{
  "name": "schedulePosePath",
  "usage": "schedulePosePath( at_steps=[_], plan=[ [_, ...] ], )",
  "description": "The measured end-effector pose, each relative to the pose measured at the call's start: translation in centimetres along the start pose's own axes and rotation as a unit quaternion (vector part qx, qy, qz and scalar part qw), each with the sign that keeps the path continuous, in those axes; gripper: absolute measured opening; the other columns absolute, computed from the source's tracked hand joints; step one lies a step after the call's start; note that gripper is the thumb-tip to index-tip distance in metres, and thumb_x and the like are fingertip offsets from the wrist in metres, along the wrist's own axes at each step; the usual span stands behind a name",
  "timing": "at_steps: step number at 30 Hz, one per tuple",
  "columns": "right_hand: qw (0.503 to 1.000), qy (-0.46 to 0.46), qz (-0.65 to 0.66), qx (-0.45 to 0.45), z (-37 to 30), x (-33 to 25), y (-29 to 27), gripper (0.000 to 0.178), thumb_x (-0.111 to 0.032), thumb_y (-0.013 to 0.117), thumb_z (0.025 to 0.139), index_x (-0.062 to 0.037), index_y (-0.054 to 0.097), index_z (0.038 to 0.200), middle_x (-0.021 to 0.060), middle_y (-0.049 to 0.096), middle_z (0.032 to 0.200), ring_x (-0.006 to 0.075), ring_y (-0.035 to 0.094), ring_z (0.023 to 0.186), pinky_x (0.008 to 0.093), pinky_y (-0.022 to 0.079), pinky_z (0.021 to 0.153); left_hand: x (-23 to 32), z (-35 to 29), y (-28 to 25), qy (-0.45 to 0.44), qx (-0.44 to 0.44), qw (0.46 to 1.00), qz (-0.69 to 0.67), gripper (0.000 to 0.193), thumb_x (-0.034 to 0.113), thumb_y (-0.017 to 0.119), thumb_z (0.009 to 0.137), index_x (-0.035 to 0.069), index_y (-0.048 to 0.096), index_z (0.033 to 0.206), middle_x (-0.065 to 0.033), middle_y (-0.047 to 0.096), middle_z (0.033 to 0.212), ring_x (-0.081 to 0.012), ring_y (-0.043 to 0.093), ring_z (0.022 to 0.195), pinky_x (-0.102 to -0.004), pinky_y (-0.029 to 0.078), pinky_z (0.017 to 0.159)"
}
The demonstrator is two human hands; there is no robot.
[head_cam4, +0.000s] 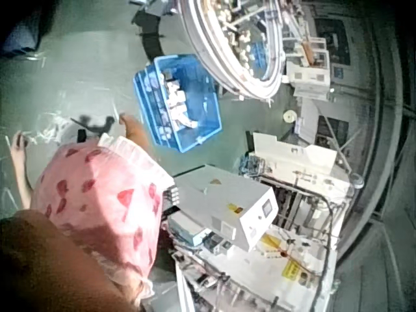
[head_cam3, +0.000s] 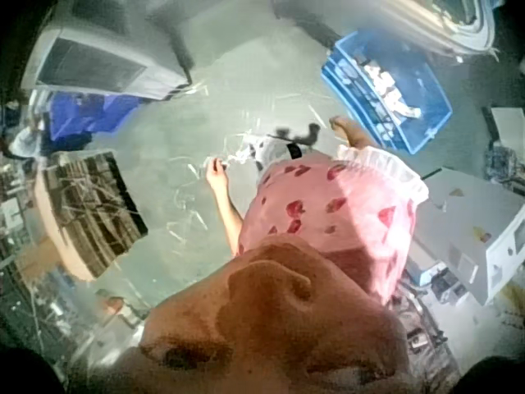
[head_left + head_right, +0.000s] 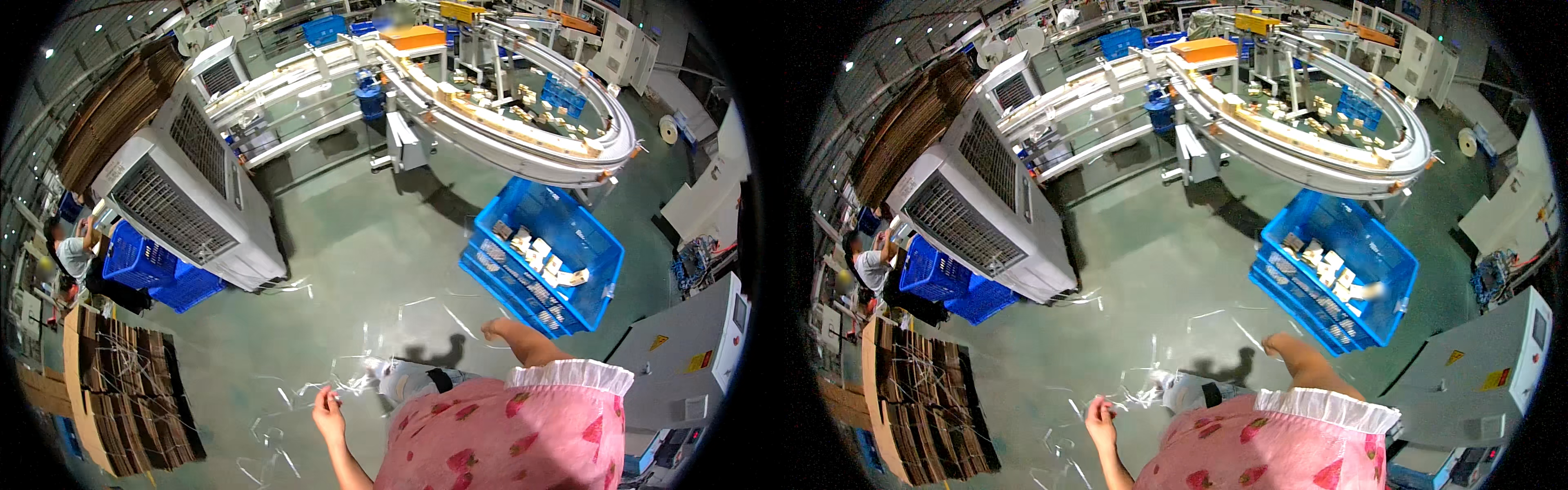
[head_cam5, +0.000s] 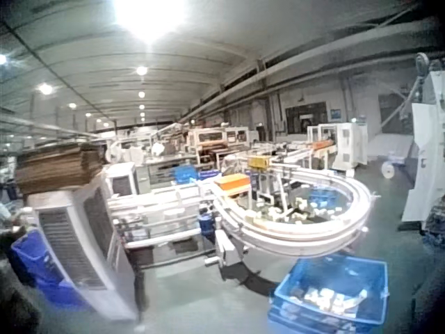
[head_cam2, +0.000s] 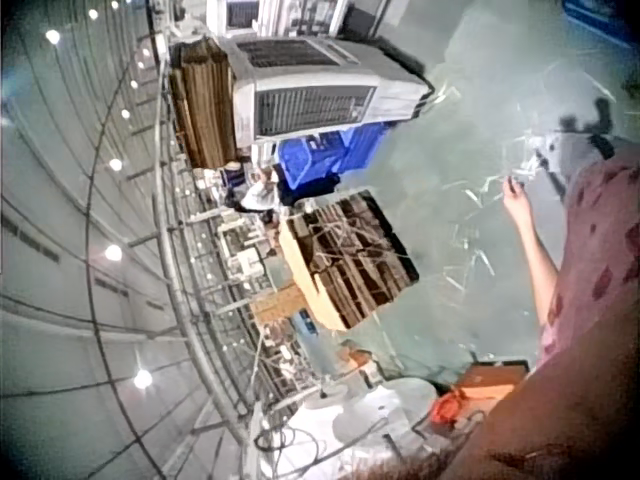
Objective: The person picks up paper-wrapped products from a blue crate and packs them into cardboard boxes on a conveyor belt, then moves the filled boxes to a pallet.
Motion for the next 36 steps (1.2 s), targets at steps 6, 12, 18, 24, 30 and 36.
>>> schedulePosePath(
  at_steps=[6,12,18,24,30,36],
  plan=[
    [0.960,-0.215,-0.175,0.028,3.8,-29.9,-13.8,0.042,-0.012,0.051,0.057,-0.0028,0.053,0.099,0.0176,0.057,0.089,0.0315,0.054,0.084,0.0393,0.043,0.069,-7.3,3.0,-11.4,-0.151,0.112,0.981,-0.039,0.019,0.003,0.041,0.081,0.000,0.052,0.097,-0.0049,0.056,0.074,-0.0095,0.051,0.056,-0.0228,0.044,0.053],
    [0.894,-0.411,-0.153,0.088,7.7,-53.8,-19.1,0.033,-0.011,0.048,0.069,-0.0054,0.051,0.102,0.0165,0.054,0.098,0.0310,0.051,0.092,0.0377,0.041,0.077,-14.4,4.9,-19.1,-0.256,0.209,0.939,-0.094,0.021,0.000,0.041,0.080,0.001,0.053,0.097,-0.0070,0.057,0.074,-0.0108,0.054,0.056,-0.0234,0.045,0.052],
    [0.842,-0.485,-0.227,0.064,9.0,-72.9,-22.2,0.039,-0.009,0.045,0.067,-0.0025,0.049,0.105,0.0196,0.054,0.096,0.0334,0.052,0.088,0.0377,0.043,0.074,-22.3,13.4,-31.5,-0.329,0.320,0.883,-0.102,0.018,0.000,0.043,0.077,0.000,0.055,0.090,-0.0087,0.058,0.069,-0.0132,0.055,0.056,-0.0250,0.046,0.050],
    [0.881,-0.378,-0.285,0.014,9.9,-80.7,-30.8,0.040,-0.006,0.045,0.065,-0.0003,0.048,0.104,0.0214,0.053,0.099,0.0328,0.051,0.092,0.0371,0.041,0.078,-19.0,35.2,-45.5,-0.222,0.251,0.942,0.006,0.020,0.007,0.047,0.077,0.008,0.056,0.094,-0.0097,0.061,0.074,-0.0146,0.058,0.060,-0.0285,0.046,0.057],
    [0.926,-0.309,-0.202,0.078,19.6,-86.9,-43.3,0.041,-0.012,0.046,0.068,0.0034,0.046,0.106,0.0222,0.051,0.102,0.0314,0.050,0.095,0.0360,0.040,0.081,-7.4,63.1,-56.3,0.041,0.184,0.979,0.076,0.021,0.008,0.044,0.081,0.003,0.052,0.099,-0.0064,0.058,0.074,-0.0107,0.054,0.059,-0.0240,0.045,0.057],
    [0.896,-0.351,-0.254,0.092,26.1,-105.4,-56.9,0.032,-0.009,0.046,0.065,0.0001,0.053,0.095,0.0232,0.054,0.095,0.0326,0.052,0.090,0.0377,0.042,0.076,-3.9,81.6,-63.6,0.161,0.183,0.955,0.167,0.037,0.008,0.045,0.078,0.008,0.042,0.114,-0.0153,0.052,0.100,-0.0235,0.055,0.084,-0.0332,0.043,0.074]
  ],
)
Point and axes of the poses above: each hand's wrist, its own z-axis towards the middle knuckle, its own y-axis out of the palm, x = y × z, the point moved 1 cm from there along z, towards the middle knuckle
